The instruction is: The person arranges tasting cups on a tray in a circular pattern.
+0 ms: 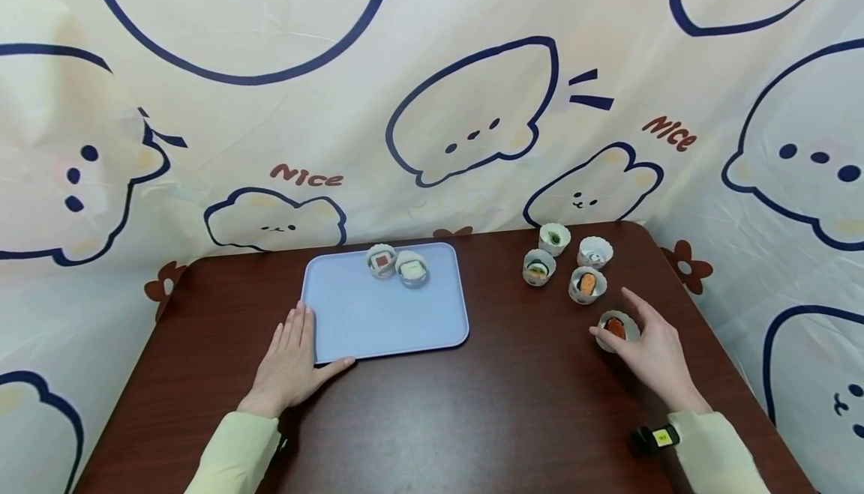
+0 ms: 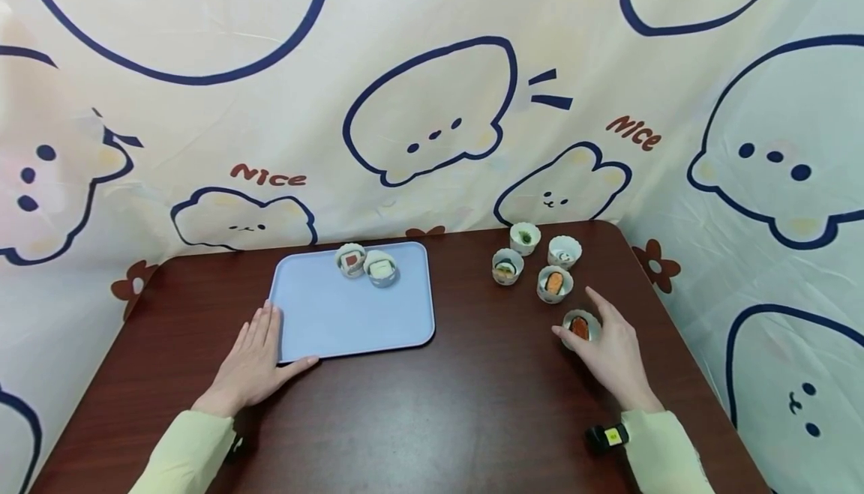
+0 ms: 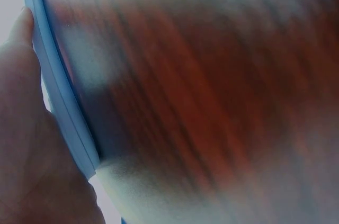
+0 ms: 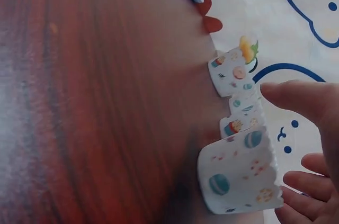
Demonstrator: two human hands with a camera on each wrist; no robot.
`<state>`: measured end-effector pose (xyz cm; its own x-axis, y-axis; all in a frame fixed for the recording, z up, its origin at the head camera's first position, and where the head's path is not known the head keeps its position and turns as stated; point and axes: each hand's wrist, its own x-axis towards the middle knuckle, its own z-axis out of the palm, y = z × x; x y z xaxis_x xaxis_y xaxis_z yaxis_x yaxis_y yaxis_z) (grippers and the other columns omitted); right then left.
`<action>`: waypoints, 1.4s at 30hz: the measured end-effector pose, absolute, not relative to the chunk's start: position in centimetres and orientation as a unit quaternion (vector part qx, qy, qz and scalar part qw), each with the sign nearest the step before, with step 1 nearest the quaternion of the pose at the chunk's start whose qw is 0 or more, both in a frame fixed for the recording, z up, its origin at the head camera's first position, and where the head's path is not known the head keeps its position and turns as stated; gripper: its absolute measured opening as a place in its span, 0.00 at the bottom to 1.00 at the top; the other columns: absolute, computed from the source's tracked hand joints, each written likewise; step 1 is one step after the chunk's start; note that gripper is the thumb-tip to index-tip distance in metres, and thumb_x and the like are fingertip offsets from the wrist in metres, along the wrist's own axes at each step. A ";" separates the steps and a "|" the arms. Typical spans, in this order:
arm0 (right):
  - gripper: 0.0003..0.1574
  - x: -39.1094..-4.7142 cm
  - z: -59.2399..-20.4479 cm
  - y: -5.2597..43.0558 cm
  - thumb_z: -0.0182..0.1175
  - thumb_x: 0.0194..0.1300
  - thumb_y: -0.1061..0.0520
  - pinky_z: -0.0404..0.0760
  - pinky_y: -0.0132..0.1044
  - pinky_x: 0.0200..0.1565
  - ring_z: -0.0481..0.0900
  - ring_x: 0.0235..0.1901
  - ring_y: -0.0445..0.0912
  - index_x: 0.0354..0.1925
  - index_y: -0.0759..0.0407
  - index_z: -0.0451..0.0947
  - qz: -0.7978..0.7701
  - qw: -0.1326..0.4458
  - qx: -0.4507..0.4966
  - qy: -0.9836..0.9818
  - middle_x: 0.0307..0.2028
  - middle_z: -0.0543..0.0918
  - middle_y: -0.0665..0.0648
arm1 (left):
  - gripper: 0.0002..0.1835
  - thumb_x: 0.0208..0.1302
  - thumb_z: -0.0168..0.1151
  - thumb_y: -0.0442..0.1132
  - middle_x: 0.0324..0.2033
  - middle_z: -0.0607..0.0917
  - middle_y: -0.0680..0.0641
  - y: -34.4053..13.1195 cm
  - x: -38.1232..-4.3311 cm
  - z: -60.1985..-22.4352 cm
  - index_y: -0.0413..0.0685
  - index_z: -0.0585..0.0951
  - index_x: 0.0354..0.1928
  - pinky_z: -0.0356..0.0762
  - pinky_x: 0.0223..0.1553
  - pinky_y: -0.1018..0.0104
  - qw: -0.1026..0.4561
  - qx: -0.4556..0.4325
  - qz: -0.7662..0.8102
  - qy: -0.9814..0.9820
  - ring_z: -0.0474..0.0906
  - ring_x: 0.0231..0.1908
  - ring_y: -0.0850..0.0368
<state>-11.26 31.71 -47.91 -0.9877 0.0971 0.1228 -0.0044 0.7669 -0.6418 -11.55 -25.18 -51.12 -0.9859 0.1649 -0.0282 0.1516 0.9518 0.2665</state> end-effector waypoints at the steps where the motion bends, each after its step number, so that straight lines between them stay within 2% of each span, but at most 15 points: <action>1: 0.62 -11.2 -48.1 31.7 0.74 0.59 0.36 0.72 0.70 0.55 0.70 0.63 0.68 0.76 0.66 0.59 0.340 0.075 -0.027 -0.937 0.68 0.69 0.74 | 0.68 0.58 0.56 0.79 0.77 0.46 0.27 -25.2 -11.5 -51.0 0.24 0.48 0.76 0.41 0.73 0.39 0.025 0.081 0.132 0.988 0.43 0.76 0.31; 13: 0.56 -10.8 -49.4 32.1 0.76 0.57 0.40 0.74 0.67 0.53 0.75 0.56 0.66 0.71 0.68 0.65 0.332 0.084 -0.030 -0.939 0.62 0.74 0.74 | 0.68 0.60 0.54 0.79 0.77 0.44 0.26 -25.1 -11.5 -50.6 0.24 0.47 0.76 0.41 0.73 0.38 0.036 0.078 0.128 0.988 0.42 0.76 0.31; 22: 0.52 -10.6 -50.3 32.3 0.77 0.57 0.41 0.76 0.65 0.51 0.77 0.54 0.64 0.69 0.65 0.70 0.335 0.095 -0.017 -0.937 0.59 0.77 0.72 | 0.67 0.60 0.55 0.78 0.76 0.46 0.26 -25.4 -11.6 -51.6 0.24 0.48 0.76 0.37 0.74 0.42 0.010 0.085 0.136 0.987 0.43 0.76 0.32; 27: 0.49 -10.5 -50.2 32.4 0.77 0.58 0.45 0.77 0.65 0.49 0.78 0.52 0.64 0.68 0.65 0.70 0.338 0.093 -0.010 -0.936 0.58 0.78 0.72 | 0.68 0.59 0.54 0.79 0.77 0.45 0.27 -25.2 -11.5 -50.8 0.24 0.47 0.76 0.41 0.73 0.39 0.033 0.077 0.127 0.988 0.42 0.76 0.31; 32: 0.47 -10.4 -49.9 32.7 0.76 0.59 0.48 0.78 0.63 0.47 0.78 0.51 0.63 0.69 0.65 0.69 0.339 0.085 0.000 -0.937 0.57 0.78 0.72 | 0.68 0.59 0.54 0.79 0.77 0.44 0.27 -25.1 -11.5 -50.8 0.24 0.47 0.76 0.41 0.73 0.39 0.034 0.079 0.124 0.989 0.42 0.76 0.31; 38: 0.48 -10.4 -49.8 33.0 0.76 0.59 0.47 0.79 0.61 0.46 0.79 0.50 0.63 0.69 0.65 0.68 0.335 0.076 0.002 -0.939 0.57 0.78 0.73 | 0.68 0.59 0.55 0.79 0.77 0.45 0.27 -25.1 -11.5 -50.9 0.24 0.47 0.76 0.41 0.73 0.39 0.031 0.078 0.126 0.988 0.42 0.76 0.31; 42: 0.48 -10.4 -49.8 33.0 0.77 0.59 0.46 0.81 0.56 0.43 0.80 0.48 0.61 0.68 0.65 0.69 0.331 0.075 0.003 -0.941 0.56 0.79 0.73 | 0.68 0.59 0.57 0.78 0.77 0.46 0.27 -25.1 -11.5 -51.1 0.24 0.48 0.76 0.41 0.73 0.40 0.023 0.079 0.132 0.988 0.43 0.76 0.32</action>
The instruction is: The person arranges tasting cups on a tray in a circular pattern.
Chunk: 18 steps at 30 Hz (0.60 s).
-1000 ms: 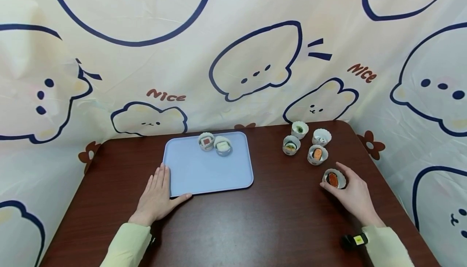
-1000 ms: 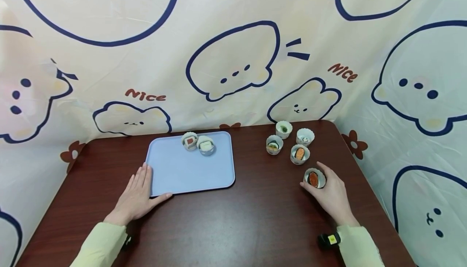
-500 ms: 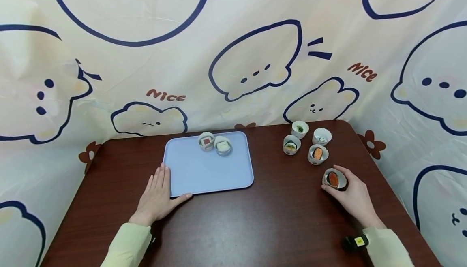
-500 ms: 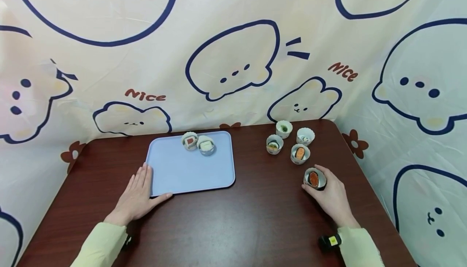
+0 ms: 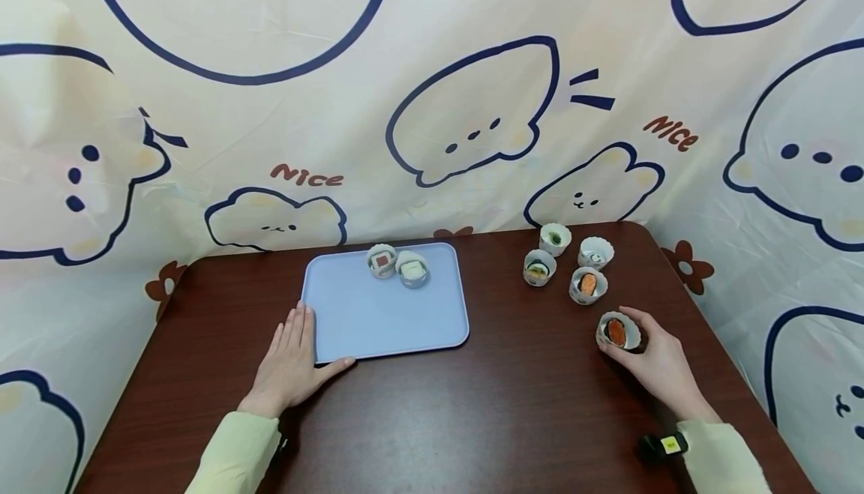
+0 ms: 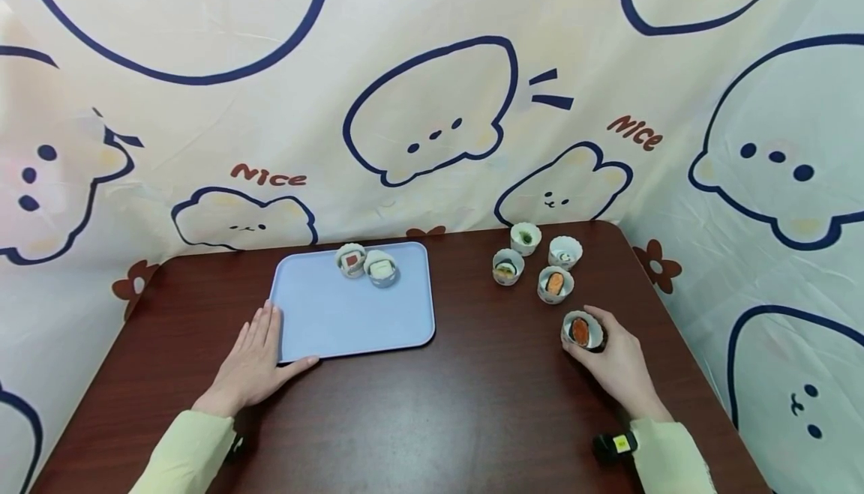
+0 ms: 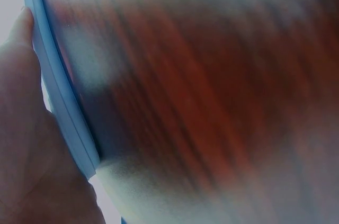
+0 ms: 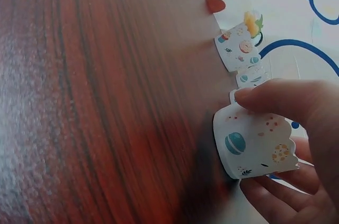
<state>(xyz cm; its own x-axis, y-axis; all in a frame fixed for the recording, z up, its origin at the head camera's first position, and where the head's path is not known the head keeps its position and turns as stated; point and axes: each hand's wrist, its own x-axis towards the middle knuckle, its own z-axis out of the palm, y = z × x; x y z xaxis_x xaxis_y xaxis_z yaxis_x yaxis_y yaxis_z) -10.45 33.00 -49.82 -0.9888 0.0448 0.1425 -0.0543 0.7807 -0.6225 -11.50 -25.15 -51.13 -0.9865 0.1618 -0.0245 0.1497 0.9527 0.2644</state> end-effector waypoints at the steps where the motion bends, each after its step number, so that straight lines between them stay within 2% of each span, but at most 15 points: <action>1: 0.48 -10.5 -49.8 33.0 0.77 0.59 0.46 0.81 0.54 0.42 0.80 0.48 0.61 0.68 0.65 0.69 0.329 0.075 0.003 -0.941 0.56 0.79 0.72 | 0.67 0.59 0.58 0.77 0.77 0.46 0.27 -25.2 -11.5 -51.1 0.24 0.48 0.76 0.41 0.73 0.40 0.021 0.079 0.134 0.988 0.43 0.76 0.31; 11: 0.44 -10.4 -49.5 33.4 0.77 0.59 0.50 0.80 0.38 0.35 0.82 0.40 0.54 0.67 0.64 0.70 0.325 0.055 0.016 -0.944 0.53 0.81 0.68 | 0.68 0.59 0.56 0.79 0.77 0.46 0.27 -25.2 -11.5 -51.3 0.24 0.48 0.76 0.40 0.73 0.40 0.022 0.081 0.135 0.987 0.42 0.76 0.32; 18: 0.42 -10.5 -49.5 33.4 0.76 0.60 0.51 0.79 0.35 0.34 0.81 0.39 0.52 0.66 0.63 0.71 0.327 0.054 0.011 -0.943 0.52 0.81 0.68 | 0.69 0.58 0.55 0.80 0.77 0.45 0.28 -25.2 -11.6 -51.3 0.26 0.48 0.77 0.39 0.74 0.41 0.026 0.074 0.130 0.988 0.41 0.76 0.33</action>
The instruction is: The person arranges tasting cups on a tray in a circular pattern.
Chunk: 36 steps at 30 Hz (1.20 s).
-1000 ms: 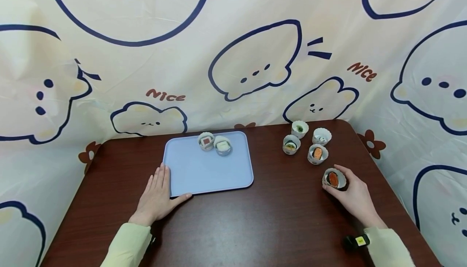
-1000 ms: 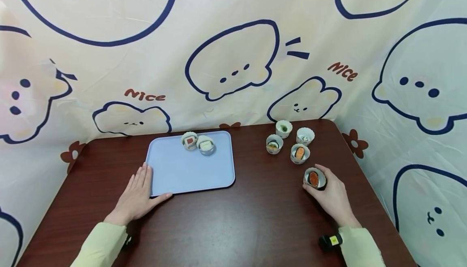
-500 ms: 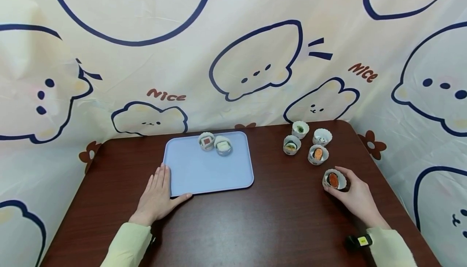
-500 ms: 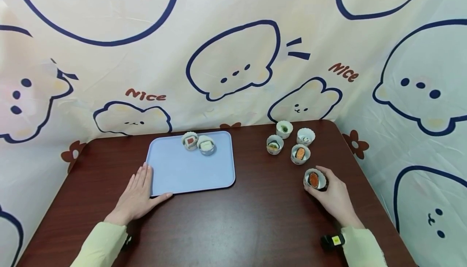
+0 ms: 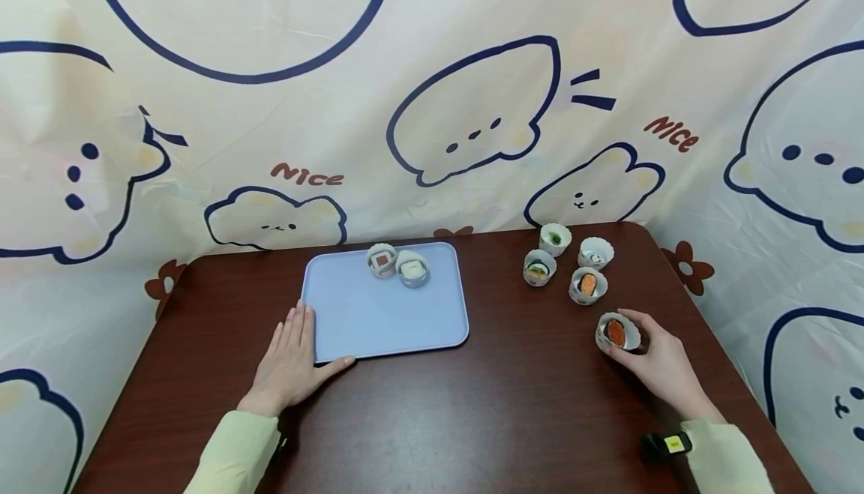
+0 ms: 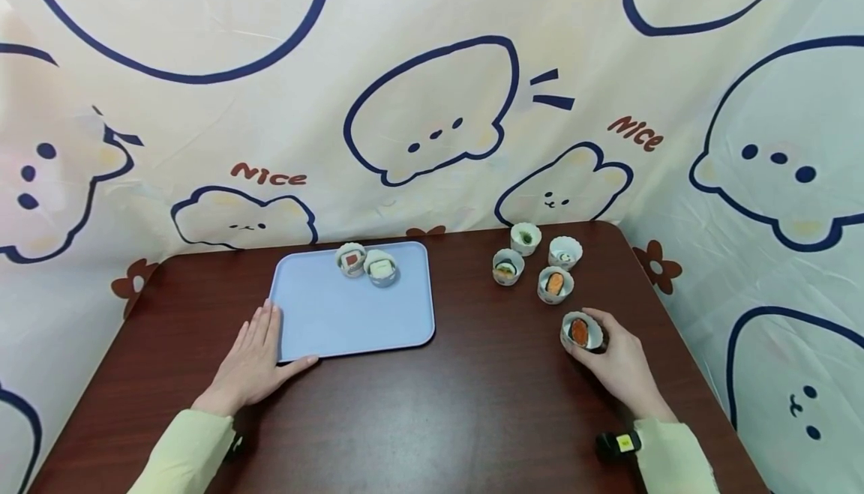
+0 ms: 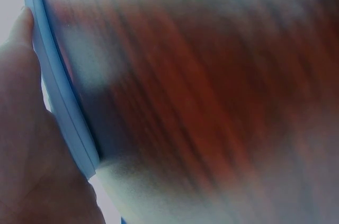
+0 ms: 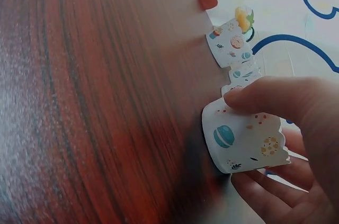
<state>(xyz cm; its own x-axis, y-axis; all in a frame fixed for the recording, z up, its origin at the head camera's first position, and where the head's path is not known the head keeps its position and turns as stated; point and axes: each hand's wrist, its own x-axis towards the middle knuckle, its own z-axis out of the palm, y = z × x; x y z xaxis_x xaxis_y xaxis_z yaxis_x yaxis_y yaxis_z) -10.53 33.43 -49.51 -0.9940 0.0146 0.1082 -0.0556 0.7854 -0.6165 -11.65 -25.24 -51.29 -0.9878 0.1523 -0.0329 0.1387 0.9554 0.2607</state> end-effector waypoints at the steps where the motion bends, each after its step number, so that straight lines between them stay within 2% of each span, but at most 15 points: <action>1: 0.42 -10.6 -49.5 33.4 0.76 0.60 0.50 0.79 0.35 0.34 0.81 0.39 0.53 0.66 0.63 0.71 0.327 0.055 0.011 -0.943 0.52 0.81 0.68 | 0.69 0.58 0.55 0.80 0.77 0.45 0.28 -25.2 -11.7 -51.2 0.25 0.47 0.77 0.40 0.73 0.40 0.029 0.074 0.131 0.988 0.41 0.76 0.32; 7: 0.41 -10.8 -49.4 33.4 0.75 0.61 0.49 0.79 0.35 0.34 0.82 0.40 0.53 0.66 0.61 0.71 0.331 0.062 0.013 -0.942 0.53 0.81 0.67 | 0.69 0.58 0.51 0.82 0.77 0.44 0.27 -25.1 -11.6 -50.7 0.25 0.46 0.77 0.41 0.73 0.38 0.042 0.074 0.123 0.989 0.41 0.76 0.32; 22: 0.41 -11.5 -48.8 32.3 0.75 0.61 0.48 0.79 0.33 0.39 0.80 0.46 0.54 0.67 0.60 0.71 0.337 0.057 0.035 -0.939 0.56 0.80 0.66 | 0.69 0.58 0.52 0.81 0.77 0.44 0.27 -25.2 -11.5 -50.6 0.25 0.47 0.77 0.41 0.73 0.38 0.044 0.072 0.128 0.988 0.41 0.76 0.31; 36: 0.41 -11.9 -48.8 31.2 0.75 0.61 0.51 0.81 0.41 0.42 0.79 0.46 0.53 0.67 0.58 0.71 0.342 0.036 0.041 -0.938 0.57 0.79 0.64 | 0.68 0.59 0.56 0.78 0.76 0.46 0.26 -25.4 -11.6 -51.3 0.24 0.48 0.76 0.38 0.74 0.40 0.017 0.082 0.139 0.987 0.42 0.76 0.31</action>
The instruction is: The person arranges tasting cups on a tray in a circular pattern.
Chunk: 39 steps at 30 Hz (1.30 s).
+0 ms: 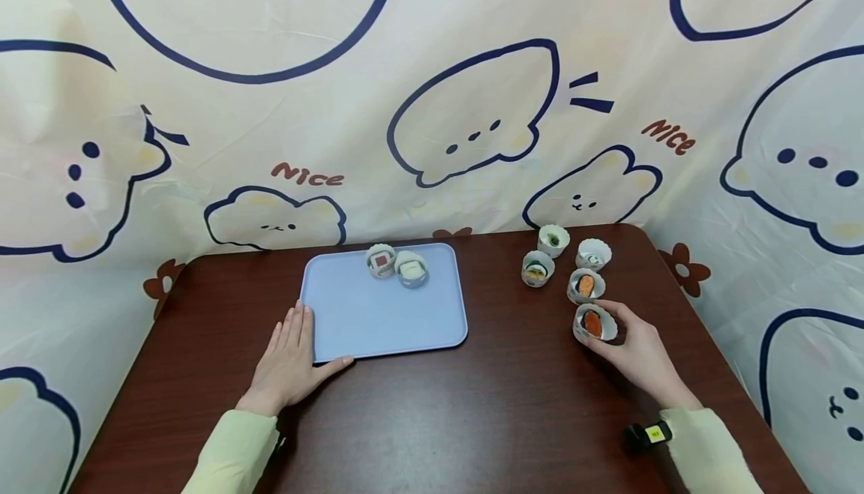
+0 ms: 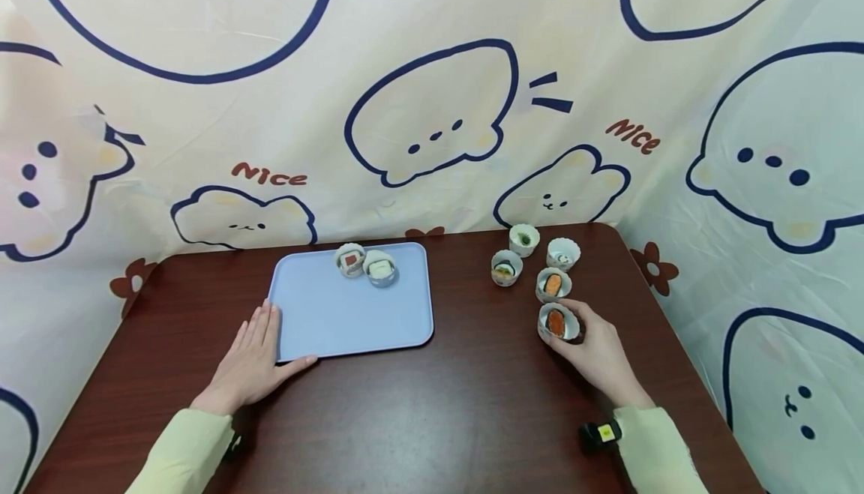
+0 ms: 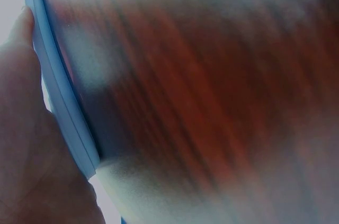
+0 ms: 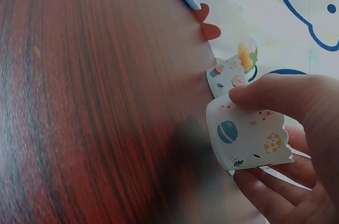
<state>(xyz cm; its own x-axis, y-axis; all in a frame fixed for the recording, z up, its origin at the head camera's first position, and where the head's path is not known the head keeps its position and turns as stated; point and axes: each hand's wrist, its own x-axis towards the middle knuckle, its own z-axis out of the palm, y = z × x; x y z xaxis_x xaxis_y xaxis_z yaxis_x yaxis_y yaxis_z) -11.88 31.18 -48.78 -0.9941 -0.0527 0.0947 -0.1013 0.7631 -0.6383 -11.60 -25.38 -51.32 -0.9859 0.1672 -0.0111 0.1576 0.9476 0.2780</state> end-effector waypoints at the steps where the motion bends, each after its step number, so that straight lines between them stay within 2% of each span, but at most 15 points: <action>1: 0.41 -11.9 -48.8 31.1 0.75 0.61 0.51 0.81 0.41 0.43 0.79 0.46 0.53 0.67 0.58 0.71 0.343 0.034 0.041 -0.938 0.57 0.79 0.64 | 0.67 0.59 0.56 0.78 0.76 0.45 0.26 -25.4 -11.6 -51.5 0.24 0.48 0.76 0.37 0.74 0.40 0.013 0.084 0.141 0.986 0.42 0.76 0.31; 7: 0.41 -11.9 -48.8 30.4 0.75 0.61 0.51 0.82 0.43 0.42 0.79 0.46 0.54 0.68 0.58 0.71 0.348 0.035 0.049 -0.935 0.57 0.80 0.65 | 0.68 0.59 0.55 0.79 0.76 0.46 0.26 -25.4 -11.6 -51.7 0.24 0.49 0.76 0.36 0.74 0.42 0.005 0.085 0.136 0.987 0.42 0.76 0.32; 13: 0.40 -12.1 -48.8 29.7 0.76 0.60 0.52 0.82 0.43 0.41 0.79 0.45 0.53 0.67 0.58 0.72 0.355 0.040 0.057 -0.932 0.57 0.80 0.65 | 0.68 0.58 0.56 0.79 0.76 0.46 0.26 -25.2 -11.6 -51.0 0.24 0.49 0.76 0.41 0.73 0.39 0.019 0.082 0.136 0.987 0.43 0.76 0.31; 23: 0.41 -12.7 -49.3 28.3 0.76 0.60 0.50 0.81 0.53 0.46 0.80 0.49 0.54 0.67 0.57 0.72 0.376 0.031 0.067 -0.924 0.59 0.80 0.64 | 0.69 0.58 0.55 0.80 0.76 0.46 0.26 -25.1 -11.5 -50.8 0.23 0.49 0.76 0.41 0.73 0.38 0.025 0.081 0.131 0.988 0.43 0.75 0.30; 30: 0.40 -12.8 -49.7 27.4 0.76 0.60 0.52 0.81 0.46 0.44 0.80 0.49 0.51 0.67 0.57 0.73 0.385 0.035 0.077 -0.919 0.59 0.80 0.60 | 0.68 0.59 0.54 0.80 0.77 0.45 0.27 -25.5 -11.6 -51.7 0.25 0.49 0.76 0.36 0.74 0.43 0.013 0.084 0.137 0.987 0.42 0.76 0.32; 34: 0.39 -12.8 -49.9 26.9 0.77 0.60 0.51 0.81 0.40 0.42 0.80 0.46 0.49 0.66 0.56 0.74 0.389 0.034 0.081 -0.917 0.57 0.81 0.59 | 0.68 0.59 0.55 0.79 0.77 0.46 0.27 -25.3 -11.5 -51.2 0.24 0.49 0.76 0.39 0.74 0.40 0.015 0.083 0.139 0.987 0.42 0.76 0.32; 39: 0.39 -13.0 -50.0 26.3 0.77 0.59 0.51 0.80 0.40 0.41 0.79 0.44 0.48 0.66 0.56 0.74 0.394 0.028 0.085 -0.915 0.56 0.82 0.58 | 0.69 0.59 0.53 0.80 0.77 0.45 0.26 -25.1 -11.5 -50.6 0.24 0.48 0.76 0.42 0.73 0.38 0.029 0.080 0.130 0.988 0.43 0.76 0.31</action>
<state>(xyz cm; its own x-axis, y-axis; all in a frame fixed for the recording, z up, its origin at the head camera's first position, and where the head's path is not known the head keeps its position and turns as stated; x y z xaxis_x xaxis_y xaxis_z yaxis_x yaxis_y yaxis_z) -12.96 26.30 -50.02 -0.9840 -0.1329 0.1189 -0.1777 0.6759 -0.7152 -11.50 -25.15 -50.64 -0.9856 0.1653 -0.0364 0.1503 0.9536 0.2607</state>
